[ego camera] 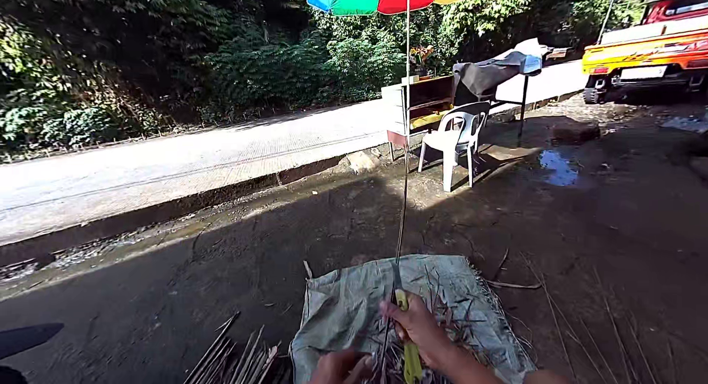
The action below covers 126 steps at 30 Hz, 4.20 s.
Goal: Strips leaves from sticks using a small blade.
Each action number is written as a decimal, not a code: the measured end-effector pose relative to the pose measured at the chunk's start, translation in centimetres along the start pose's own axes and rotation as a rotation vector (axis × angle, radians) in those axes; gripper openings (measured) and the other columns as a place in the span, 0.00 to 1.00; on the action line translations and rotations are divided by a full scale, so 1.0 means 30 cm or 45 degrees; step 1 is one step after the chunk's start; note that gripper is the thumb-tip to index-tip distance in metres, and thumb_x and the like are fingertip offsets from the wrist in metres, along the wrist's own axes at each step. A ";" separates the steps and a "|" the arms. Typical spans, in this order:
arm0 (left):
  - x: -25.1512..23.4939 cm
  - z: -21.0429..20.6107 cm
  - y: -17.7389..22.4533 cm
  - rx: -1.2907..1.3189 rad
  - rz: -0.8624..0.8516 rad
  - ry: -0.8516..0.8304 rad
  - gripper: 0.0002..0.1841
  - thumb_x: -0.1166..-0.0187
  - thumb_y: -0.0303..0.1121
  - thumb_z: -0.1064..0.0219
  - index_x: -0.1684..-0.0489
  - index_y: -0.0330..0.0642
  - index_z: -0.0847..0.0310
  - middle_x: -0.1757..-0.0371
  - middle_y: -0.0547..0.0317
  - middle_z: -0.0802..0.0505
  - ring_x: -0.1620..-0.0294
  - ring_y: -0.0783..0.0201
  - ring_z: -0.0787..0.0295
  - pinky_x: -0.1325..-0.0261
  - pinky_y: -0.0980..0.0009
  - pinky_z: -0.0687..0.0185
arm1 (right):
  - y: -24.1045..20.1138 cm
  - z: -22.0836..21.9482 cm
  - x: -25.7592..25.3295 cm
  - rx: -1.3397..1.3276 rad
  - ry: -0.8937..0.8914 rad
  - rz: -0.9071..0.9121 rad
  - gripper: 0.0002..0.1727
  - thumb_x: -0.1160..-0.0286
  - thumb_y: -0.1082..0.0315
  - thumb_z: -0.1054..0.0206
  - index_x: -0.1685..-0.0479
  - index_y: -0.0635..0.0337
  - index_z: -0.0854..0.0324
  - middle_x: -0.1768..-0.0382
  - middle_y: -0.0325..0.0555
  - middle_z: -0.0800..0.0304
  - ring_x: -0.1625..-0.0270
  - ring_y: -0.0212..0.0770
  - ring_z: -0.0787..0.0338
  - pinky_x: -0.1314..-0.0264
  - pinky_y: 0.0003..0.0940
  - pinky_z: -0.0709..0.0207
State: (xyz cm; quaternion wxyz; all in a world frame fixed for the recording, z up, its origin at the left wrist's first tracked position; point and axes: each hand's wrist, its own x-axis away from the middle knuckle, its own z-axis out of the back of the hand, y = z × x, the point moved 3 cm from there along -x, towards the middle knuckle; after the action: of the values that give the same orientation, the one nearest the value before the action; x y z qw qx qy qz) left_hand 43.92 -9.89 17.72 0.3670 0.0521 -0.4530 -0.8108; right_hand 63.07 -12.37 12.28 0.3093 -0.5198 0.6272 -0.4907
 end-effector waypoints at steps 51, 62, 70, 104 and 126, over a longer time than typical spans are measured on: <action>-0.256 -0.154 -0.235 1.619 0.458 0.062 0.22 0.04 0.30 0.60 0.68 0.39 0.21 0.89 0.68 0.21 0.91 0.79 0.26 0.85 0.85 0.27 | 0.072 0.085 -0.147 1.114 -0.341 0.106 0.24 0.08 0.58 0.43 0.20 0.58 0.21 0.29 0.55 0.12 0.29 0.51 0.13 0.22 0.55 0.28; -0.198 -0.203 -0.238 1.538 0.397 -0.121 0.23 0.07 0.27 0.63 0.69 0.40 0.20 0.88 0.67 0.17 0.89 0.79 0.22 0.81 0.84 0.23 | -0.040 0.301 -0.240 0.999 0.198 0.271 0.24 0.08 0.62 0.45 0.19 0.60 0.24 0.24 0.52 0.16 0.25 0.48 0.16 0.20 0.52 0.29; -0.164 -0.213 -0.239 1.513 0.354 -0.200 0.25 0.08 0.25 0.64 0.71 0.41 0.20 0.87 0.67 0.14 0.87 0.79 0.20 0.78 0.85 0.22 | -0.119 0.465 -0.229 0.850 0.728 0.402 0.22 0.08 0.68 0.44 0.22 0.69 0.25 0.42 0.58 0.10 0.59 0.36 0.18 0.51 0.34 0.25; -0.174 -0.116 -0.281 1.502 0.265 0.171 0.19 0.07 0.27 0.59 0.66 0.38 0.22 0.87 0.65 0.17 0.89 0.77 0.22 0.82 0.83 0.24 | 0.178 -0.041 -0.079 0.537 -0.476 0.023 0.20 0.15 0.67 0.41 0.33 0.73 0.20 0.74 0.29 0.23 0.77 0.18 0.31 0.71 0.17 0.35; -0.191 -0.155 -0.268 1.147 0.197 0.191 0.12 0.10 0.23 0.51 0.62 0.36 0.22 0.86 0.63 0.13 0.89 0.75 0.19 0.81 0.82 0.22 | 0.125 0.137 -0.218 0.844 -0.040 0.178 0.21 0.10 0.66 0.44 0.26 0.69 0.21 0.53 0.46 0.10 0.66 0.26 0.23 0.58 0.25 0.27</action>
State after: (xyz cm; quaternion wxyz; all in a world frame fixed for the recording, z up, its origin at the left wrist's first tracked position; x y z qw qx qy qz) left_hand 45.61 -6.88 7.36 0.3992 0.2309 -0.7349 -0.4972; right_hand 67.22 -7.41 6.62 0.5040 -0.3542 0.4630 -0.6373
